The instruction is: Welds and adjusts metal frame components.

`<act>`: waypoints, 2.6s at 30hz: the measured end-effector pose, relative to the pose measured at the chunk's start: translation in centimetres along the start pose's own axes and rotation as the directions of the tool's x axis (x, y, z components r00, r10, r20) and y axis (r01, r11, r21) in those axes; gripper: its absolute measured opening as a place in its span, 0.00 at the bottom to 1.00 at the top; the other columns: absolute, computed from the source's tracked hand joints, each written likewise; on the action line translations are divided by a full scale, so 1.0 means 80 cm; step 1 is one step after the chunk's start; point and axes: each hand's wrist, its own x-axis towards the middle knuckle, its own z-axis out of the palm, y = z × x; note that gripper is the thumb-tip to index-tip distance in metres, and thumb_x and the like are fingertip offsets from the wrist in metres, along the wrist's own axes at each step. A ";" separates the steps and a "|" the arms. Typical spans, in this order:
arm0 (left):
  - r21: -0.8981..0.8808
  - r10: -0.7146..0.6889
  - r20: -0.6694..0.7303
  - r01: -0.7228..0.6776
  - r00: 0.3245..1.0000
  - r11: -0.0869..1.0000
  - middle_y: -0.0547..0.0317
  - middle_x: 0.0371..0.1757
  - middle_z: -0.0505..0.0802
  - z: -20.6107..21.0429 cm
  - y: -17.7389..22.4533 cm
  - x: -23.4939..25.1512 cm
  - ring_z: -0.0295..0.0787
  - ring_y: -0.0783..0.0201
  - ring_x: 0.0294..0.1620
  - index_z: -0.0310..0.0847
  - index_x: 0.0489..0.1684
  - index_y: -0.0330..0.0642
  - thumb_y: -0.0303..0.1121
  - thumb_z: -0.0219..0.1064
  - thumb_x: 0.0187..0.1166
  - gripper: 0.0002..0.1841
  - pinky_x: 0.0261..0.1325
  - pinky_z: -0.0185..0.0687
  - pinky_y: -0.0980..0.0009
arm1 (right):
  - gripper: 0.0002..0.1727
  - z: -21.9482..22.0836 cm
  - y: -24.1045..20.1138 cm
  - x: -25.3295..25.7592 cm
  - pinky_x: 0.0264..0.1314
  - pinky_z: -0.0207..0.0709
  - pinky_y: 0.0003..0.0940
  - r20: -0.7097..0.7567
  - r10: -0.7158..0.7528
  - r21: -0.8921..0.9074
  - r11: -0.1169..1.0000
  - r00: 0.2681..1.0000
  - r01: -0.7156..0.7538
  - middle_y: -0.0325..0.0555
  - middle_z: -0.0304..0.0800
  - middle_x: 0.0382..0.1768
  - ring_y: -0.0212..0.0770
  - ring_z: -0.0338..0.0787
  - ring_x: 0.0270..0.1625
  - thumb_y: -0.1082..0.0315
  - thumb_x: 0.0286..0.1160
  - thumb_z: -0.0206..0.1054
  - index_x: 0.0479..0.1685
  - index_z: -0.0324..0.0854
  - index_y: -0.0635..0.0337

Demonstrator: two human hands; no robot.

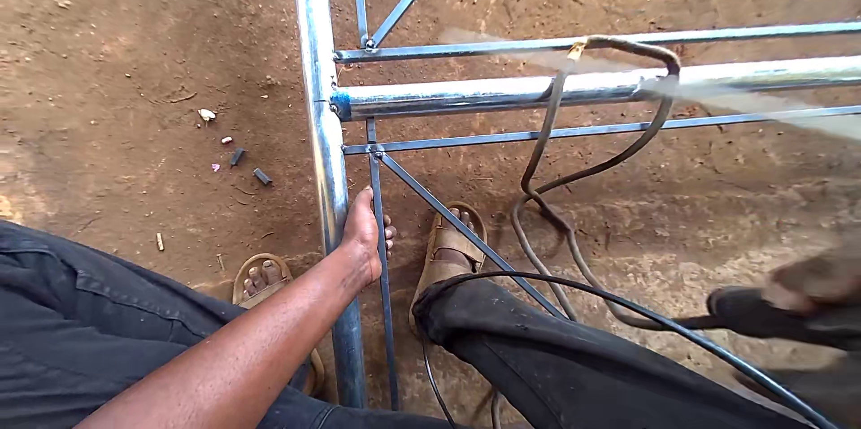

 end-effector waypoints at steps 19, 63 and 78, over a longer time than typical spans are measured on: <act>-0.003 0.011 0.005 -0.011 1.000 1.000 0.64 0.20 0.71 0.001 0.000 0.003 0.65 0.66 0.15 0.68 0.29 0.52 0.68 0.46 0.85 0.29 0.19 0.66 0.70 | 0.18 0.014 0.081 0.012 0.29 0.78 0.24 0.048 -0.286 -0.525 0.808 0.957 0.268 0.29 0.88 0.30 0.22 0.85 0.31 0.45 0.63 0.73 0.39 0.85 0.48; -0.020 0.043 0.034 -0.042 0.998 0.999 0.62 0.23 0.77 -0.007 -0.006 0.003 0.72 0.66 0.18 0.73 0.36 0.48 0.60 0.50 0.90 0.24 0.22 0.72 0.71 | 0.18 0.031 0.075 0.034 0.32 0.80 0.18 0.092 -0.350 -0.388 0.849 0.932 0.358 0.29 0.88 0.33 0.19 0.86 0.34 0.47 0.66 0.75 0.42 0.85 0.51; 0.000 0.041 0.033 -0.041 0.999 0.999 0.64 0.25 0.73 -0.002 -0.002 0.003 0.67 0.65 0.19 0.70 0.35 0.52 0.67 0.47 0.86 0.27 0.23 0.68 0.69 | 0.17 0.022 0.080 0.027 0.25 0.81 0.27 -0.026 -0.063 -0.344 0.937 0.998 0.050 0.25 0.88 0.30 0.24 0.86 0.28 0.42 0.66 0.74 0.43 0.85 0.41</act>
